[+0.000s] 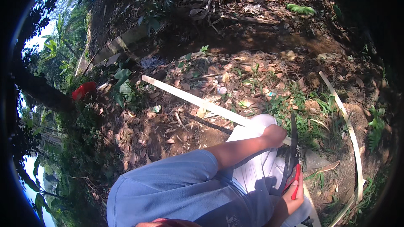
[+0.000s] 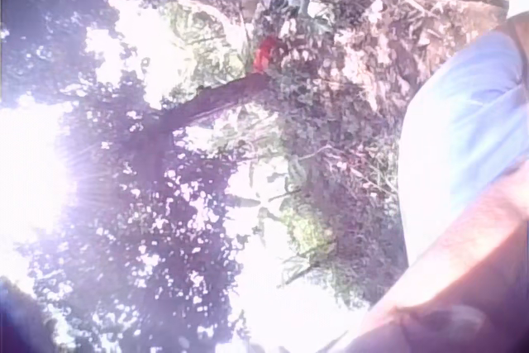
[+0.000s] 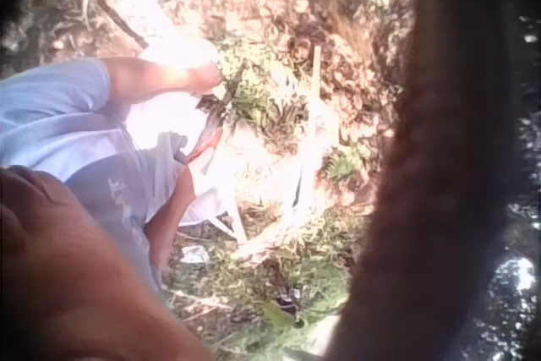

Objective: The person sits on the ground and uses a red folding saw to cut a thin piece of light-colored wood. They hold the wood with their left hand and saw with their right hand, making repetitive strokes to slice through the material.

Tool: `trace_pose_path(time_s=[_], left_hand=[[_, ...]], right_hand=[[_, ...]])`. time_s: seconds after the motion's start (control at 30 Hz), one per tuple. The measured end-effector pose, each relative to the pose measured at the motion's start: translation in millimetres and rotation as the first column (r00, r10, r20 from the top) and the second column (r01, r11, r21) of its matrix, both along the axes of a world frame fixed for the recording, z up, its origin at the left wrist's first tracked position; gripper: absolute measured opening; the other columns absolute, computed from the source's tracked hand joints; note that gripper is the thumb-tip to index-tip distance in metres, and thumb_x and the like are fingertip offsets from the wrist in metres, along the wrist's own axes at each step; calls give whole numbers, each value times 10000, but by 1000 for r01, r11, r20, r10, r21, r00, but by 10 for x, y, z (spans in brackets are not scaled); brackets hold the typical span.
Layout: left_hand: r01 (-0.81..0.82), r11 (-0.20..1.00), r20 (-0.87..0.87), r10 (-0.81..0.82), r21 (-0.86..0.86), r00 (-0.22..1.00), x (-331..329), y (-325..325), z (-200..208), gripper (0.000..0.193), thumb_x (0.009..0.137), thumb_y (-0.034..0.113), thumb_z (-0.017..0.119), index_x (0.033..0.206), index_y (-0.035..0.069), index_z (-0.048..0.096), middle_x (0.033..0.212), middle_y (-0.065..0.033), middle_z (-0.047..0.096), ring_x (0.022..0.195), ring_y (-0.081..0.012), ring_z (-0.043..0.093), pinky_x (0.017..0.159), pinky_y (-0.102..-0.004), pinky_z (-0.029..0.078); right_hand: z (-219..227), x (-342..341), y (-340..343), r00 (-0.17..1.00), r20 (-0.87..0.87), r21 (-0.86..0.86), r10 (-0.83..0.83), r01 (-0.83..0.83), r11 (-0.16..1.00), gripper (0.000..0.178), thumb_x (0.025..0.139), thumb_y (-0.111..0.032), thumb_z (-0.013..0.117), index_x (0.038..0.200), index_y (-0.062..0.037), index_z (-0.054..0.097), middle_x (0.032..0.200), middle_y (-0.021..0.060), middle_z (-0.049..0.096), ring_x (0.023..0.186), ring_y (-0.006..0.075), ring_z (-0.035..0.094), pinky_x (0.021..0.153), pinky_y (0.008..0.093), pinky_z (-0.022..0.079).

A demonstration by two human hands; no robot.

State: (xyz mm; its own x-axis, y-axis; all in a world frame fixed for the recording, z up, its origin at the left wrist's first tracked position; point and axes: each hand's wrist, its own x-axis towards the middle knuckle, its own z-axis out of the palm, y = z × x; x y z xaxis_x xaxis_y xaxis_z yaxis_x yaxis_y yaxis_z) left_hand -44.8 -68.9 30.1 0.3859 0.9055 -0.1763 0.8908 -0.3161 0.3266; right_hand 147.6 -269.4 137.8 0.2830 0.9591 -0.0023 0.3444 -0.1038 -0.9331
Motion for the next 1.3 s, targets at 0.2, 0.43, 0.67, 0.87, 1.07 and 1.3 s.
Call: trace_pose_path(time_s=[0.2, 0.43, 0.67, 0.87, 1.07, 1.3], left_hand=[[121, 888, 380, 64, -444, 923, -303, 165, 392, 344, 987, 303, 702, 1077, -26, 749, 958, -122, 792, 862, -238, 776, 830, -378, 599], [248, 799, 591, 159, -548, 791, -398, 166, 636, 333, 1038, 276, 690, 957, -46, 716, 900, -125, 780, 829, -196, 768, 763, -332, 604], [209, 833, 668, 235, -513, 706, -174, -373, 720, 349, 1004, 311, 738, 936, -30, 721, 791, -78, 774, 703, -165, 751, 683, -335, 581], [174, 817, 578, 223, -551, 785, 33, -168, 506, 413, 1043, 410, 672, 891, 25, 665, 853, -91, 771, 792, -135, 718, 696, -331, 538], [440, 202, 483, 405, -875, 776, 96, 34, -29, 461, 1114, 294, 561, 1325, -113, 510, 1183, -320, 736, 1034, -322, 783, 841, -380, 652], [402, -27, 378, 285, -915, 881, 377, 87, -158, 327, 1042, 252, 619, 1251, 2, 646, 1231, -278, 741, 1006, -366, 785, 805, -445, 645]], right_hand=[[-48, 173, -153, 1000, 16, 111, -14, 12, 994, 443, 1093, -180, 525, 1431, 95, 607, 1356, 228, 698, 1198, 272, 684, 1070, 362, 504], [164, 309, -344, 994, 100, 95, -40, 31, 995, 444, 1082, -133, 496, 1463, 76, 585, 1354, 185, 691, 1150, 215, 668, 969, 313, 530], [1035, 334, -677, 997, -78, -222, -24, 6, 975, 472, 1078, 8, 418, 1535, 57, 522, 1428, 99, 648, 992, 98, 642, 821, 185, 522], [541, 524, -664, 992, 124, -80, 3, 7, 997, 405, 1053, -111, 561, 1412, 59, 636, 1005, 117, 758, 846, 125, 667, 747, 264, 524], [422, 501, -660, 986, 161, 18, 51, -54, 998, 393, 973, 12, 680, 1365, 12, 679, 1111, 226, 787, 1004, 224, 781, 858, 310, 575], [248, 630, -874, 996, 50, -147, -71, 78, 986, 372, 1004, -48, 658, 1374, -18, 689, 1067, 169, 795, 916, 171, 741, 839, 307, 567]])
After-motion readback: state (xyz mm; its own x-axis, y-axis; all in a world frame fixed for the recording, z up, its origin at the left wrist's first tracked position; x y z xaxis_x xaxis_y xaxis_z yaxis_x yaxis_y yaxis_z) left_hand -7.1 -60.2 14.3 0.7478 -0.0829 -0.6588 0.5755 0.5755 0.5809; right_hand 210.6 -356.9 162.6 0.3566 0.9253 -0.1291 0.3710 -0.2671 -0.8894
